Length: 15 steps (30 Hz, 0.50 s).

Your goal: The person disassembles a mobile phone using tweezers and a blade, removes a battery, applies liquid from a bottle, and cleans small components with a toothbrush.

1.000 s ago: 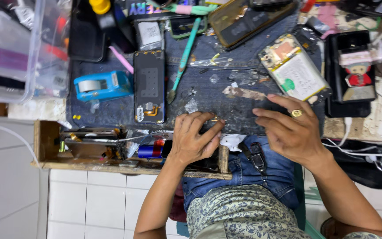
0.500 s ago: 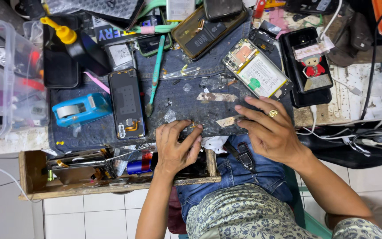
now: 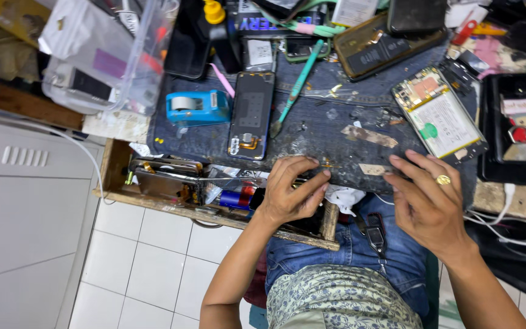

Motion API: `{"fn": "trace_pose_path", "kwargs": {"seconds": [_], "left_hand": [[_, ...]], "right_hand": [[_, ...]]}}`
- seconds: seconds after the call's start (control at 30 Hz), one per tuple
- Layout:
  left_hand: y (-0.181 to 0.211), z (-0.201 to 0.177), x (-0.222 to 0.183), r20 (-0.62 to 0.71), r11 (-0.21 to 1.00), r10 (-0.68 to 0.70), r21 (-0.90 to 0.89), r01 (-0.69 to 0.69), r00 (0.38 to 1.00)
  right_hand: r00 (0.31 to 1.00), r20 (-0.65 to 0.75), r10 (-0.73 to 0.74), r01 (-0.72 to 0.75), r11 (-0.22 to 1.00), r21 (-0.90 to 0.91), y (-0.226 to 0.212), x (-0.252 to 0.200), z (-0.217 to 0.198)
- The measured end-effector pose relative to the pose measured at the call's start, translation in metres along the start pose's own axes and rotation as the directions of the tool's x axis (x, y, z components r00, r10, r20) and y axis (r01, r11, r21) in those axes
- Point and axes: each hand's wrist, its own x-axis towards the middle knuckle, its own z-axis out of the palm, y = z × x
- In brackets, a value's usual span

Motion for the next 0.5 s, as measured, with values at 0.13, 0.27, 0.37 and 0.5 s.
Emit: {"fn": "trace_pose_path", "kwargs": {"seconds": [0.13,0.27,0.37,0.5], "left_hand": [[-0.009,-0.017,-0.016,-0.043,0.992,-0.021,0.123,0.026,0.999],[-0.061,-0.116,0.001,-0.289,0.823,-0.193,0.472,0.315,0.938],[-0.088,-0.162,0.035,-0.096,0.809,-0.397,0.434,0.397,0.913],[-0.097,-0.172,0.048,0.000,0.788,-0.581,0.251,0.562,0.814]], "right_hand": [[0.997,-0.069,0.018,-0.018,1.000,0.010,0.002,-0.006,-0.002],[0.994,-0.107,0.027,-0.028,1.000,-0.009,0.014,-0.008,-0.003],[0.989,-0.148,0.015,-0.020,0.999,-0.033,0.022,-0.009,0.004],[0.982,-0.188,-0.026,0.021,0.999,-0.025,0.028,-0.013,0.013]]}}
